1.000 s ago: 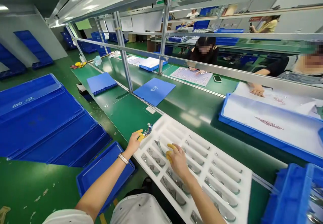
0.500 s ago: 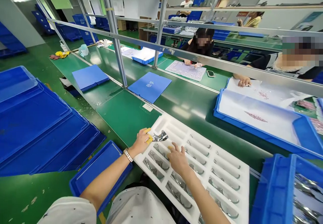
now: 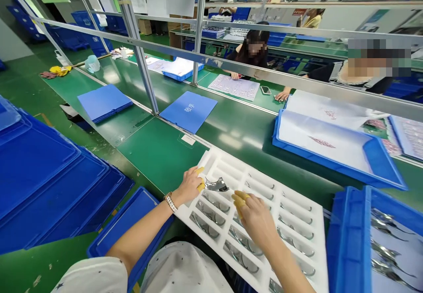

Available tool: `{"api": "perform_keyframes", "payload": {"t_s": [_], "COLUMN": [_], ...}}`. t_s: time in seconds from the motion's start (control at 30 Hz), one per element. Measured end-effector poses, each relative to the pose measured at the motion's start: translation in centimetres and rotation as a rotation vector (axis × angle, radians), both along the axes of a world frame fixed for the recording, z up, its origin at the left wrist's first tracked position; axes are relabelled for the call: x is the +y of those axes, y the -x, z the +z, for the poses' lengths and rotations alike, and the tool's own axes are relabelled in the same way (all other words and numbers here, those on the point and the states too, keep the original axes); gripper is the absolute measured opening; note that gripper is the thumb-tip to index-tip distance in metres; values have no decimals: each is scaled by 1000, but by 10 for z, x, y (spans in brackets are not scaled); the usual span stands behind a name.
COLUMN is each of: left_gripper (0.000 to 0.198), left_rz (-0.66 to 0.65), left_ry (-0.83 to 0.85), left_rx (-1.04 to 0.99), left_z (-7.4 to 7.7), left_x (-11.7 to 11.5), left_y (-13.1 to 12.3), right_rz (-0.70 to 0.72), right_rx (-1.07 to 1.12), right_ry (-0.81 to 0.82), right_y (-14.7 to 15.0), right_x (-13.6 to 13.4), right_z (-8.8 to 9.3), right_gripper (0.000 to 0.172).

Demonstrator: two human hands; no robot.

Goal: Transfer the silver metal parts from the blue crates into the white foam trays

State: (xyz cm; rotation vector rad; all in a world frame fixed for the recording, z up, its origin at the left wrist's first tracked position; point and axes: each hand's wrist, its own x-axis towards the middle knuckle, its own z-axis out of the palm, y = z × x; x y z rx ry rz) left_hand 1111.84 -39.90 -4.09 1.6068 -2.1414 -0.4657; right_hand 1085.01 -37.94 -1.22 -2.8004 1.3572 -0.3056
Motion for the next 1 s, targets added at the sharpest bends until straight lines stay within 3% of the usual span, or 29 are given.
{"api": "perform_keyframes", "payload": {"t_s": [0.1, 0.17, 0.4, 0.47, 0.6, 0.73, 0.87, 1.0], "left_gripper": [18, 17, 18, 18, 24, 37, 46, 44], "left_rz": [-89, -143, -187, -146, 59, 183, 211, 196], "left_ry": [-56, -78, -191, -212, -135, -63, -10, 66], "left_rx": [-33, -42, -43, -18, 94, 111, 24, -59], "left_z": [11, 17, 22, 18, 4, -20, -37, -41], "left_x": [-8, -14, -31, -36, -47, -49, -45, -43], "left_y": [8, 13, 19, 17, 13, 15, 21, 22], "right_rz": [7, 34, 49, 68, 13, 12, -38, -68], "right_rx": [1, 57, 65, 1, -155, -112, 59, 217], "right_ry": [86, 69, -37, -78, -156, -236, -322, -410], "right_y": [11, 8, 0, 5, 15, 14, 1, -25], "right_x": [-2, -8, -18, -21, -33, -46, -56, -58], "right_z": [15, 15, -22, -32, -50, -60, -56, -37], "right_gripper": [37, 32, 25, 28, 31, 38, 42, 37]}}
